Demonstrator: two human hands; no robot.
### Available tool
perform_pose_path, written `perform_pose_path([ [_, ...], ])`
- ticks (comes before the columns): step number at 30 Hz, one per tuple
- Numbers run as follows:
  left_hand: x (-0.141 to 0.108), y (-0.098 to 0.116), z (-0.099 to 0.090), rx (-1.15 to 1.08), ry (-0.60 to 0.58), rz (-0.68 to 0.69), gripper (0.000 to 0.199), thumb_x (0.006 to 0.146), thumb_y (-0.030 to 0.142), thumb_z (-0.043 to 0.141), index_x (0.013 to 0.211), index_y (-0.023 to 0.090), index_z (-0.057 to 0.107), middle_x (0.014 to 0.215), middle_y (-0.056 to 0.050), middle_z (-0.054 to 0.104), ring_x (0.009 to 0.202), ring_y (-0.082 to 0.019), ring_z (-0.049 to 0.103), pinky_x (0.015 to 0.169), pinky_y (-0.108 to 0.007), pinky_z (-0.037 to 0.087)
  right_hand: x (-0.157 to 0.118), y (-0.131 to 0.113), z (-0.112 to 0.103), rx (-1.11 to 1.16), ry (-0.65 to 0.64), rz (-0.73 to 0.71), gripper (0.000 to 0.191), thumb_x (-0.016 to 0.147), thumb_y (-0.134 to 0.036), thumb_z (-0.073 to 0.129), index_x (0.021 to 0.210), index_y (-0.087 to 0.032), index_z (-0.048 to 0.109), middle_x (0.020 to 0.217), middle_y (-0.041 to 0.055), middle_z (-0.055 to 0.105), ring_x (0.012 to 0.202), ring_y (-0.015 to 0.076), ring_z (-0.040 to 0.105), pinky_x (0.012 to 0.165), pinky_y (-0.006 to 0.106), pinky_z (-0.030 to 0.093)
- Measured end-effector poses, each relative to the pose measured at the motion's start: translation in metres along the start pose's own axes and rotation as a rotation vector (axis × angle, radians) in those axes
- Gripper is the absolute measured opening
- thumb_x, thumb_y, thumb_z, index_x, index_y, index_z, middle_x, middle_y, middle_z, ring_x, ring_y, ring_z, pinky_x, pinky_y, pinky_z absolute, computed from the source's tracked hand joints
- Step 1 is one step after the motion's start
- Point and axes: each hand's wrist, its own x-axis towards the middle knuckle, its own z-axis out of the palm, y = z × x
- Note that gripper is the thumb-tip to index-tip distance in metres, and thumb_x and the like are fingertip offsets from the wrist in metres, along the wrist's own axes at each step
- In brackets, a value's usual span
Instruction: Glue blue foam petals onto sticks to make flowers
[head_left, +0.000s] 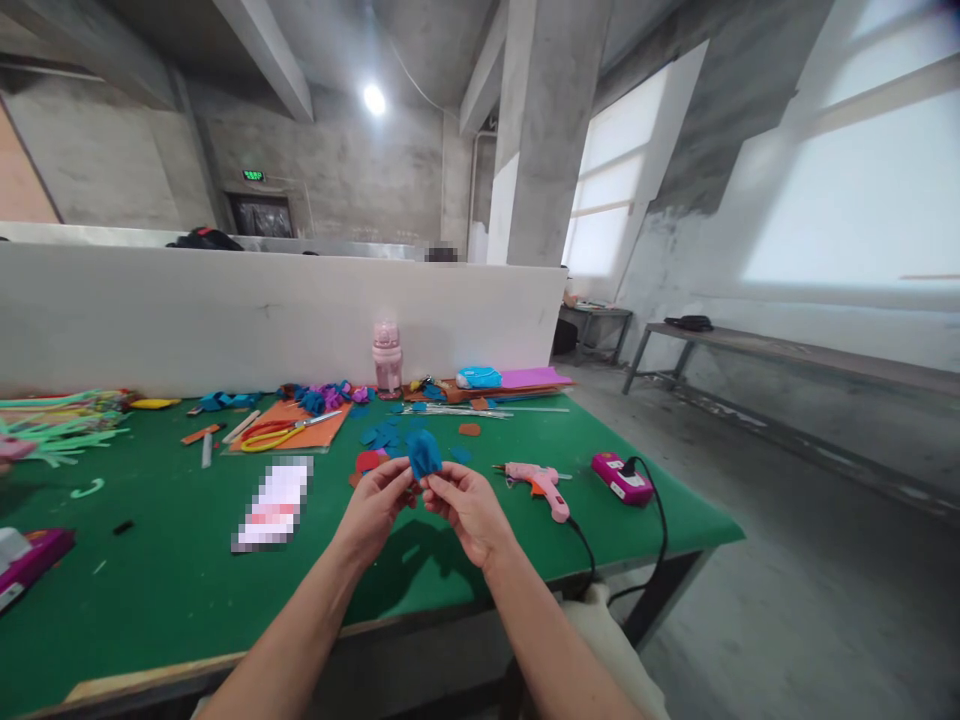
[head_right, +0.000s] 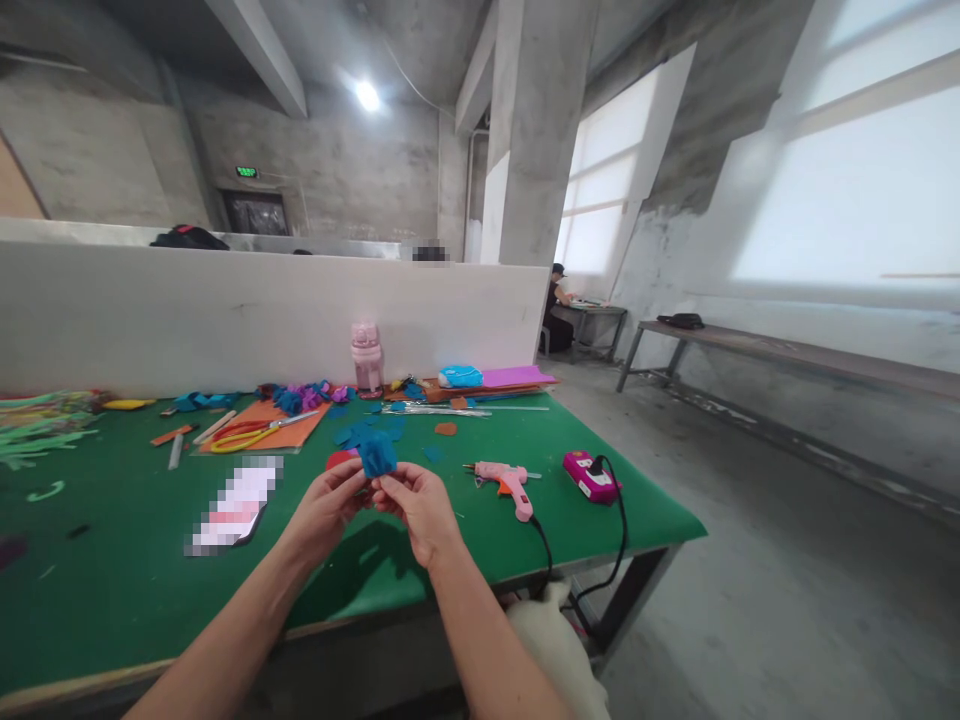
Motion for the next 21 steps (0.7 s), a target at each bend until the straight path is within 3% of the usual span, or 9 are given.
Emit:
perform_pose_path([
  [8,-0.0011,0.0048,-0.0027,-0.009,-0.108,-0.020,0.025,0.068,0.027,0.068,0.088,0.012,0.068,0.073,-0.006,0.063,0.063,-0.013,0.055,0.061,-0.026,0.043,0.0001,-0.0004,-0.0020,-0.095,-0.009,0.020,0.022,0.059,-0.028,0.073,0.073,-0.014,0.066,0.068,0.0016,0.064,0.050,0.0045,0.049,0.044,0.015,0.035],
  [21,-0.0013,0.0081,-0.0025,-0.002,-0.075,-0.067,0.021,0.061,0.019,0.072,0.081,0.012,0.069,0.080,-0.008,0.067,0.067,-0.014,0.058,0.065,-0.026,0.045,0.0003,0.0013,-0.0033,-0.106,-0.001,0.041,0.024,0.058,-0.032,0.073,0.069,-0.014,0.062,0.062,-0.0007,0.062,0.049,0.0047,0.051,0.043,0.015,0.034],
])
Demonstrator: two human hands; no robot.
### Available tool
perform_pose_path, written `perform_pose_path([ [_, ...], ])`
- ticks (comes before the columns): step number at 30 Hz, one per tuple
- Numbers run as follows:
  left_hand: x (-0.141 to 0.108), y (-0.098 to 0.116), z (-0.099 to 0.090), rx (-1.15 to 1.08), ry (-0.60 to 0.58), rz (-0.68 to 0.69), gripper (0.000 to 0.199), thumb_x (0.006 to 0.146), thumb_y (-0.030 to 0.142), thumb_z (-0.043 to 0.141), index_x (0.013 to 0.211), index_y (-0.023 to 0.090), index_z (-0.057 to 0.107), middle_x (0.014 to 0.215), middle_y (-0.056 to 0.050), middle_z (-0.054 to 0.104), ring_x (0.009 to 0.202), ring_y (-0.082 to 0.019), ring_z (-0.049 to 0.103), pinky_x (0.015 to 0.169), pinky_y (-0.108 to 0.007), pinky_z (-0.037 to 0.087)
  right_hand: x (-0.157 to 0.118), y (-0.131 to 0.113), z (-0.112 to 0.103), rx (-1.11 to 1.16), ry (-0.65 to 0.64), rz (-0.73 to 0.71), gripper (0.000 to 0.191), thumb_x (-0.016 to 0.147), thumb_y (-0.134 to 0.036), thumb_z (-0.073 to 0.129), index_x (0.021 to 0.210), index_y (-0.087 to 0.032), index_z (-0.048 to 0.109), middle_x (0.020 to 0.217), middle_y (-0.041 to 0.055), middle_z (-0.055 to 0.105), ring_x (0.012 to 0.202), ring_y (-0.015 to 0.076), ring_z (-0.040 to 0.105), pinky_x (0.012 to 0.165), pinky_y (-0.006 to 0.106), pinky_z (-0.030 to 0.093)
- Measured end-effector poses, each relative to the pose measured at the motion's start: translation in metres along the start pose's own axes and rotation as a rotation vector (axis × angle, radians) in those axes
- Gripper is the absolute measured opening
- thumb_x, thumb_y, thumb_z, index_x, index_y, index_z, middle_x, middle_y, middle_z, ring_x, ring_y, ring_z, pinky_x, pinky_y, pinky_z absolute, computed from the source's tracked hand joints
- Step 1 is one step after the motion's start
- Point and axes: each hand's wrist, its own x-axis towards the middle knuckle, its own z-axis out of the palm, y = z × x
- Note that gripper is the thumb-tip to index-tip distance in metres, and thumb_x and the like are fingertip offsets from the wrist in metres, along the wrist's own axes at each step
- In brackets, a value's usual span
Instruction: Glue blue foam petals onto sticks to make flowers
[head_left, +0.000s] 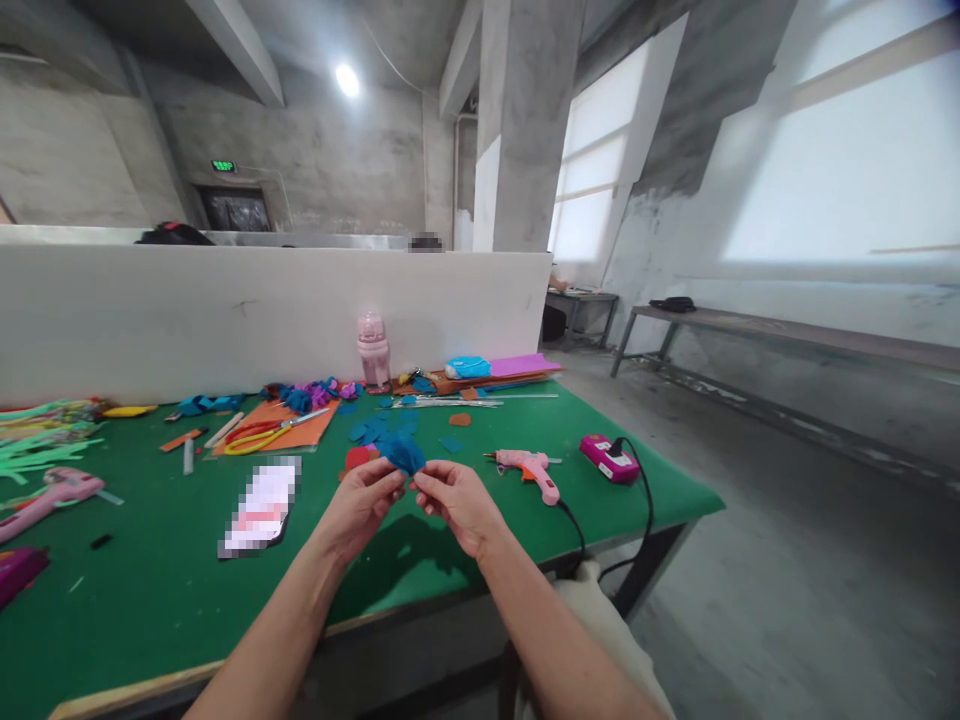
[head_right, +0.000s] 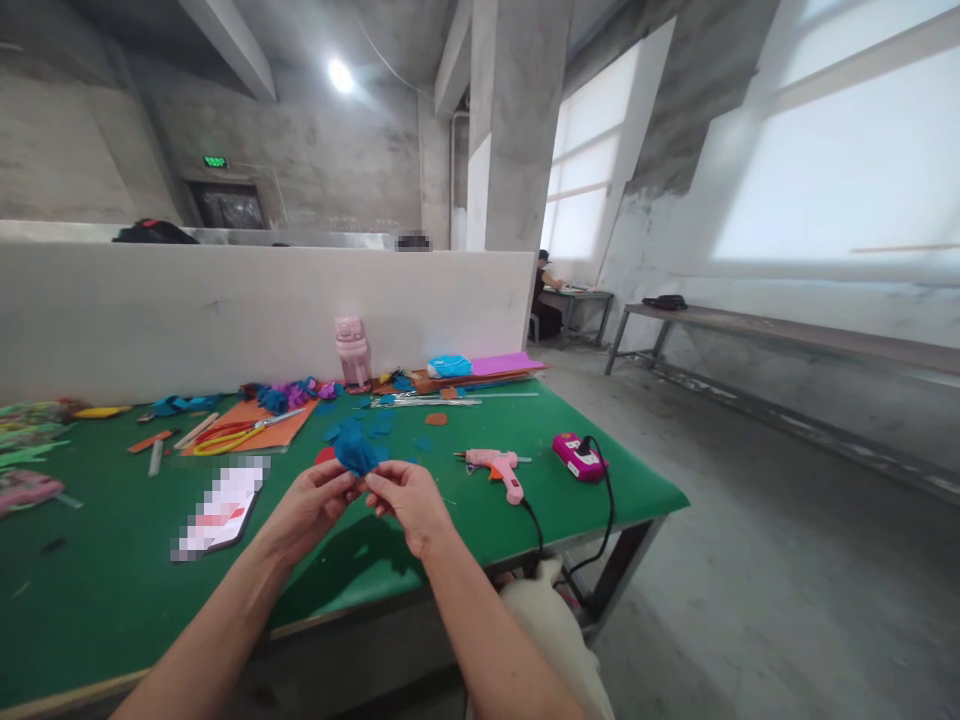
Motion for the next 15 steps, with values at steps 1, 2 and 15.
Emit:
perform_pose_path([
  [1,0.0004,-0.0004,-0.0005,0.003,-0.001,0.000,0.021,0.061,0.019,0.072,0.081,0.012,0.069,0.079,-0.007,0.067,0.067,-0.014,0.058,0.065,-0.026,0.045,0.0000,0.0000,0.0001,0.000,0.001,-0.001,0.024,0.058,-0.032,0.074,0.069,-0.013,0.062,0.061,-0.0009,0.062,0.049,0.0048,0.051,0.043,0.015,0.034],
  [2,0.0008,-0.0009,-0.0010,0.006,-0.003,-0.001,0.021,0.061,0.019,0.072,0.080,0.012,0.069,0.078,-0.007,0.067,0.067,-0.013,0.058,0.065,-0.026,0.045,0.0000,0.0001,0.0002,0.001,0.001,-0.002,0.025,0.058,-0.032,0.074,0.068,-0.013,0.062,0.061,-0.0012,0.061,0.048,0.0048,0.050,0.043,0.015,0.035],
  [15,0.0012,-0.0016,0.0000,-0.029,0.031,0.006,0.023,0.061,0.018,0.073,0.084,0.013,0.069,0.075,-0.004,0.064,0.064,-0.009,0.053,0.061,-0.021,0.043,0.0011,0.0040,0.0030,0.077,0.077,-0.038,0.034,0.055,-0.031,0.075,0.079,-0.015,0.057,0.059,-0.0028,0.061,0.047,0.0057,0.052,0.042,0.015,0.037],
])
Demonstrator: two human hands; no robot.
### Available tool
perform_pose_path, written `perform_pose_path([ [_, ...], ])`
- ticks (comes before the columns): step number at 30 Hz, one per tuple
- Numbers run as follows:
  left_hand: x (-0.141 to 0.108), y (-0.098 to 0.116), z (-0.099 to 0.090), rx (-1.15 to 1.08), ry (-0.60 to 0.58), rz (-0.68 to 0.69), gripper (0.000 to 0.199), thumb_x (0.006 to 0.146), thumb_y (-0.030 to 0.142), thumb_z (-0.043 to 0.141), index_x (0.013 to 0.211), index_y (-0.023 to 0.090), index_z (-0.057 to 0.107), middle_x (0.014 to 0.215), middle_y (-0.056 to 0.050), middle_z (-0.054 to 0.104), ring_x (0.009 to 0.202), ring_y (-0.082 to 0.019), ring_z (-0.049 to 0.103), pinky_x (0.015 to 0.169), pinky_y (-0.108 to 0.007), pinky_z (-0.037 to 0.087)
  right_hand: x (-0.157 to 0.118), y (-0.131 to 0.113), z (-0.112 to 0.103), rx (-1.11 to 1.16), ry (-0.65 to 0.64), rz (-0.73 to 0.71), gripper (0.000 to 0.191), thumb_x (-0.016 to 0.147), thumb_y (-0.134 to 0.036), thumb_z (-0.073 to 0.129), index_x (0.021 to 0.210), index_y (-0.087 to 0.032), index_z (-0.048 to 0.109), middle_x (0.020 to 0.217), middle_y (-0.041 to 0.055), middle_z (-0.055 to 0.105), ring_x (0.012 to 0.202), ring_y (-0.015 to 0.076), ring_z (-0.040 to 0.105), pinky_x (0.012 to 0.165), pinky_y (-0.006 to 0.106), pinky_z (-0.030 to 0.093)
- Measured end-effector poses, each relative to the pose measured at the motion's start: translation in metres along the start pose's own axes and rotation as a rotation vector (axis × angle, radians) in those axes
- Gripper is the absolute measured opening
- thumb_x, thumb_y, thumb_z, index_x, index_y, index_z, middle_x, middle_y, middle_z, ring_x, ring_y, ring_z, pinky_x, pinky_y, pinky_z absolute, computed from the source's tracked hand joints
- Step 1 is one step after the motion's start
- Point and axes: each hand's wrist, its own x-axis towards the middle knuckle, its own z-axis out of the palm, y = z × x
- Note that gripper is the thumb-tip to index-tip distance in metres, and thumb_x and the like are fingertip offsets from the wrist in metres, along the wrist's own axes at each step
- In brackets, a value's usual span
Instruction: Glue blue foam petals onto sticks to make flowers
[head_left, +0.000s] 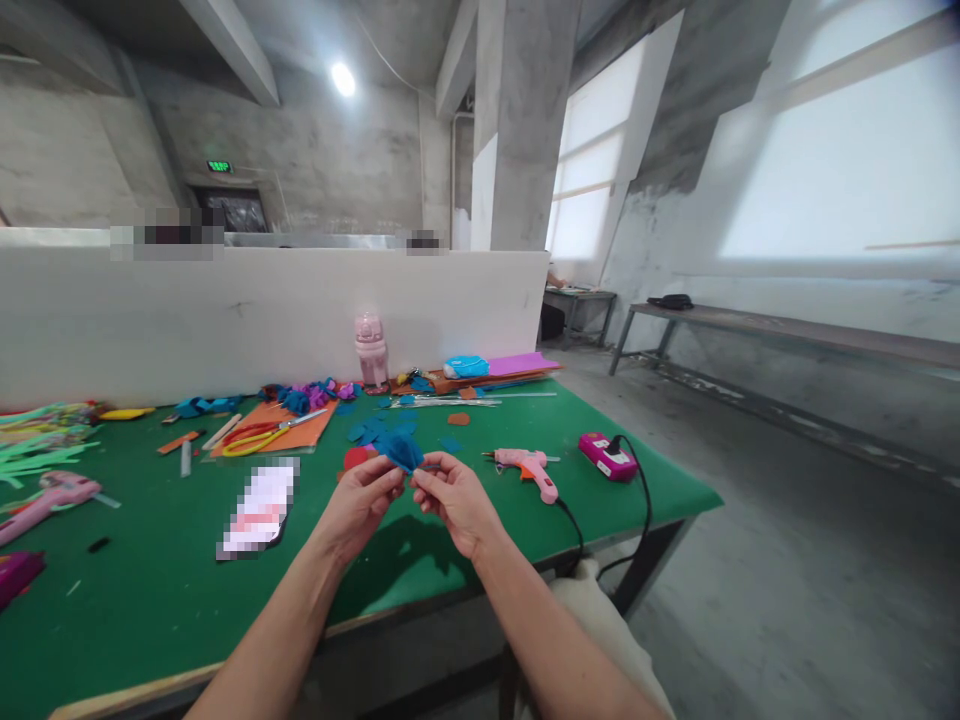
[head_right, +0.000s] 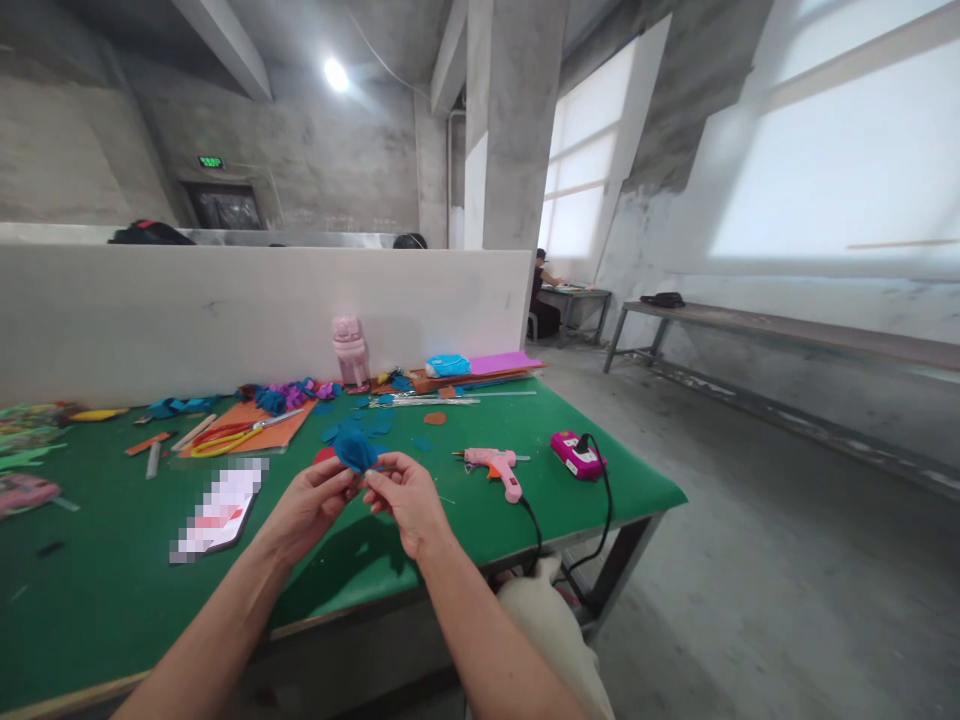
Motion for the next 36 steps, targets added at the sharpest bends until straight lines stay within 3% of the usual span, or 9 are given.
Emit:
perform_pose_path([
  [9,0.0009,-0.0019,0.0012,-0.023,0.042,-0.013,0.021,0.060,0.018,0.073,0.079,0.012,0.069,0.074,-0.004,0.065,0.064,-0.009,0.054,0.062,-0.021,0.042,0.0013,0.0016,-0.0002,0.000,0.033,-0.024,0.038,0.056,-0.031,0.075,0.087,-0.016,0.057,0.060,-0.0030,0.062,0.046,0.0060,0.052,0.040,0.015,0.039],
  [15,-0.0010,-0.0016,0.0047,-0.049,0.004,-0.006,0.024,0.063,0.017,0.070,0.086,0.013,0.068,0.080,-0.005,0.066,0.069,-0.012,0.056,0.065,-0.024,0.044,0.0006,0.0024,-0.0003,0.001,0.017,-0.022,0.038,0.056,-0.030,0.075,0.086,-0.016,0.057,0.059,-0.0030,0.062,0.045,0.0057,0.052,0.039,0.014,0.038],
  [22,-0.0013,0.0008,-0.0021,-0.099,-0.079,0.021,0.027,0.062,0.011,0.066,0.088,0.016,0.066,0.074,-0.003,0.064,0.065,-0.013,0.056,0.064,-0.027,0.045,-0.0001,0.0026,-0.0019,0.016,-0.035,0.039,0.041,0.054,-0.030,0.076,0.087,-0.016,0.056,0.060,-0.0022,0.063,0.043,0.0052,0.051,0.038,0.014,0.037],
  [36,-0.0010,-0.0018,0.0012,-0.098,-0.065,0.040,0.030,0.063,0.014,0.070,0.093,0.016,0.065,0.081,-0.004,0.065,0.068,-0.012,0.057,0.067,-0.026,0.045,0.0002,0.0034,-0.0025,0.017,-0.017,0.035,0.038,0.056,-0.029,0.075,0.086,-0.017,0.057,0.060,-0.0020,0.063,0.044,0.0051,0.051,0.039,0.013,0.037],
])
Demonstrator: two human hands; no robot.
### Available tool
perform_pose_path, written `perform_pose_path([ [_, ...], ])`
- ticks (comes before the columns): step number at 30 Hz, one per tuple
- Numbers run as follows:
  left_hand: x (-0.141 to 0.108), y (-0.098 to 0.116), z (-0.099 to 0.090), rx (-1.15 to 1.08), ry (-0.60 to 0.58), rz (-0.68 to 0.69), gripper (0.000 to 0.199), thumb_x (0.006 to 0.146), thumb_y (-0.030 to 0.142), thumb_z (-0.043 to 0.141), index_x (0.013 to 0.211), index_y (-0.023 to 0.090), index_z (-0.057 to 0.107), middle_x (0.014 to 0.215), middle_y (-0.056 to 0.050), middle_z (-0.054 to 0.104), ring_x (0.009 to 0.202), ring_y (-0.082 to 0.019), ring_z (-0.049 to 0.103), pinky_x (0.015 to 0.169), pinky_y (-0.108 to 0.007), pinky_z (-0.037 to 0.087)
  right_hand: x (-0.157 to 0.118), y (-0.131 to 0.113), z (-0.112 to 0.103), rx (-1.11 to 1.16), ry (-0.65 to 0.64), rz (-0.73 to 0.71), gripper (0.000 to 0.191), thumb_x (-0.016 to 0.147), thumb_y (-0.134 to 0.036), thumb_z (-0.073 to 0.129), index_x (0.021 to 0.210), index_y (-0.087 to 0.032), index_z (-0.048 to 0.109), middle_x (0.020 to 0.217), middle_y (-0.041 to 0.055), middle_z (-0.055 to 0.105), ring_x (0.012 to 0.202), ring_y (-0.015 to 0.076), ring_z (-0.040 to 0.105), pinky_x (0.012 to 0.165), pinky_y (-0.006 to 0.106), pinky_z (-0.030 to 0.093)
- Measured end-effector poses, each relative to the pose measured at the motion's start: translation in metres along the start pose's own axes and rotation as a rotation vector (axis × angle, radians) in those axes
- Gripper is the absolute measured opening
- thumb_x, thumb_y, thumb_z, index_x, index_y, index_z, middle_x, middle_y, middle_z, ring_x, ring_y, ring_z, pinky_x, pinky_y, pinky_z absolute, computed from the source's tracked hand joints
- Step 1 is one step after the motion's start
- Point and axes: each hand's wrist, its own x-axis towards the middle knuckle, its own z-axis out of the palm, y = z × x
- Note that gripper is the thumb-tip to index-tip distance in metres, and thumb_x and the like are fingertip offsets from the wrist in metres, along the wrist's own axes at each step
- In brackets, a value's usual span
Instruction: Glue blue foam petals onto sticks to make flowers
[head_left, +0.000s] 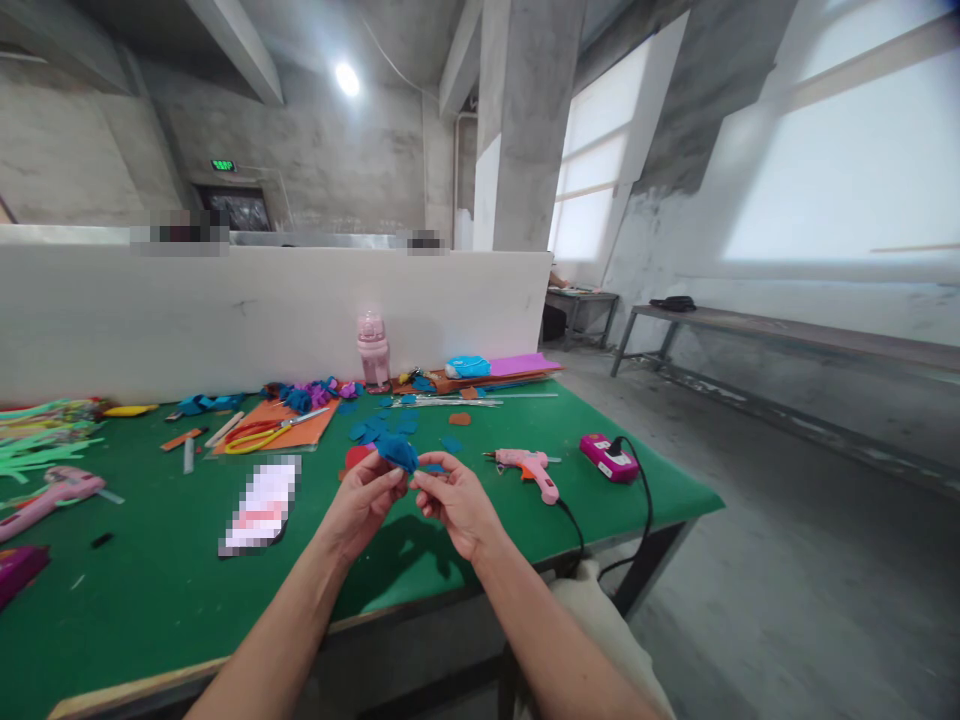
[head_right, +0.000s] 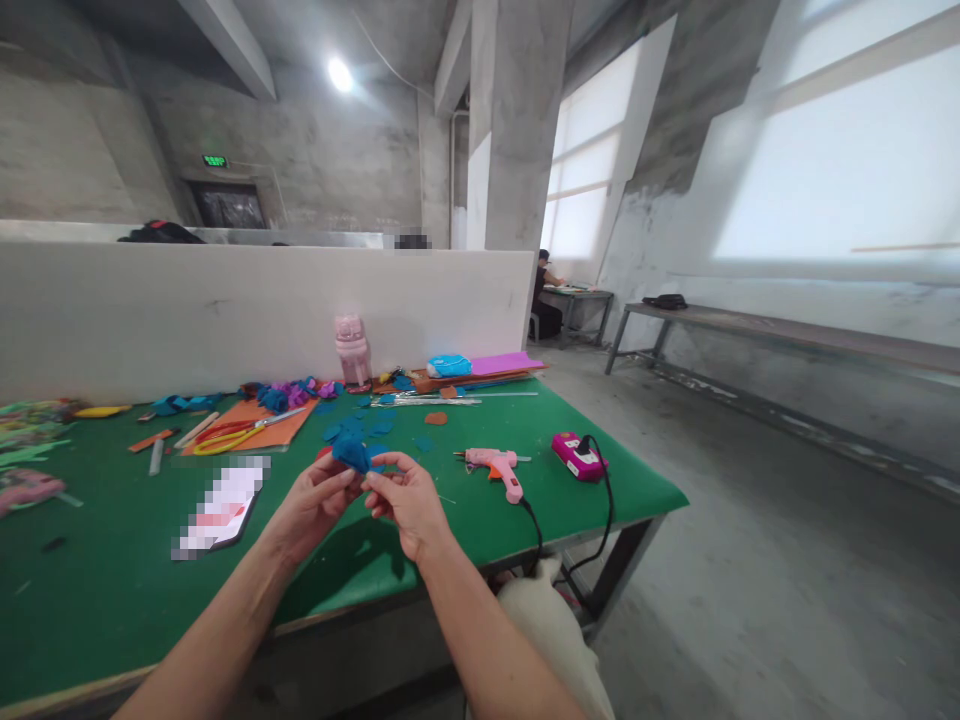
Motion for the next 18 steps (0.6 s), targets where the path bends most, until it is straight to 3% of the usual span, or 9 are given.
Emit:
perform_pose_path([
  [18,0.0013,-0.0058,0.0052,0.085,0.081,0.024,0.029,0.057,0.016,0.075,0.085,0.016,0.068,0.075,-0.002,0.068,0.068,-0.011,0.059,0.067,-0.023,0.045,0.0011,0.0011,-0.0023,-0.039,0.002,-0.041,0.035,0.059,-0.029,0.074,0.082,-0.017,0.050,0.059,-0.0032,0.060,0.046,0.0061,0.051,0.042,0.016,0.038],
])
